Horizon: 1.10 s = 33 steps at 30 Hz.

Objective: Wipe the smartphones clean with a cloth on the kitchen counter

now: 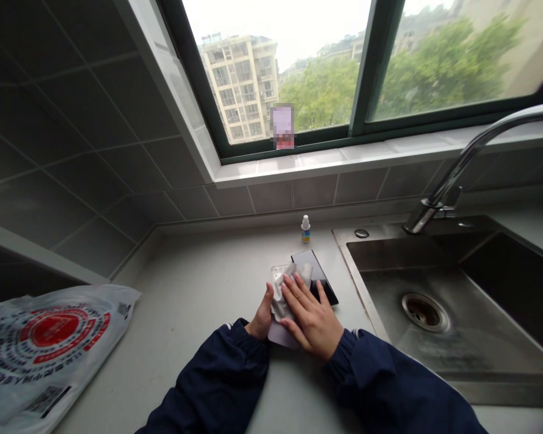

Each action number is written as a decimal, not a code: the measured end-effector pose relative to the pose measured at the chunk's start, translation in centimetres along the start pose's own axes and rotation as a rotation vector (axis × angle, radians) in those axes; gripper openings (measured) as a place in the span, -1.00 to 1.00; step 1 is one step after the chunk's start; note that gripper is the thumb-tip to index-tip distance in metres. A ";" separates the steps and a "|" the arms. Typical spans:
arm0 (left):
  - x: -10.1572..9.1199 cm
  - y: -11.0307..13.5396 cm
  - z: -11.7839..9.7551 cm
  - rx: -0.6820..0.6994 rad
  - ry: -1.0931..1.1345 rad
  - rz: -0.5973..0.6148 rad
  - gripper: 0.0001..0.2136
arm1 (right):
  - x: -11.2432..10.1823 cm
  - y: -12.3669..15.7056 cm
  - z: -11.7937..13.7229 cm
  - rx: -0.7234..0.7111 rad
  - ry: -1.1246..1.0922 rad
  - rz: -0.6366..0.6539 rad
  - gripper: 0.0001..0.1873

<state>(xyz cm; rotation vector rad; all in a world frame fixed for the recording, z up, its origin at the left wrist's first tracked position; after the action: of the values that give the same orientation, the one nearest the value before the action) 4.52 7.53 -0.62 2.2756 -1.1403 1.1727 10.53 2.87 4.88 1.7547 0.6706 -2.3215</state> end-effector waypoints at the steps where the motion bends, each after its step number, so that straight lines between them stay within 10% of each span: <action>1: 0.0 -0.1 0.1 0.005 -0.004 0.021 -0.41 | -0.1 0.0 -0.4 0.024 0.002 -0.015 -0.36; 22: -0.3 -0.1 -0.4 -0.019 0.060 -0.051 -0.35 | 1.2 0.1 1.0 -0.046 0.005 0.048 -0.34; 33: 0.2 0.0 0.6 -0.038 0.042 0.111 -0.42 | 0.0 -0.1 -0.7 0.037 0.014 -0.013 -0.35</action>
<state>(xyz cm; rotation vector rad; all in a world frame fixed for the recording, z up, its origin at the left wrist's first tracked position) 4.93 7.06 -0.81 2.1737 -1.2757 1.2227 11.10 3.25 4.71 1.7890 0.6467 -2.3472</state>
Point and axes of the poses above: each hand's wrist, its own y-axis away from the middle knuckle, its own x-axis out of the palm, z = x × y, the point moved 8 cm from there along -y, towards the middle knuckle, and after that the axes turned 10 degrees about z, right-handed, at the moved point
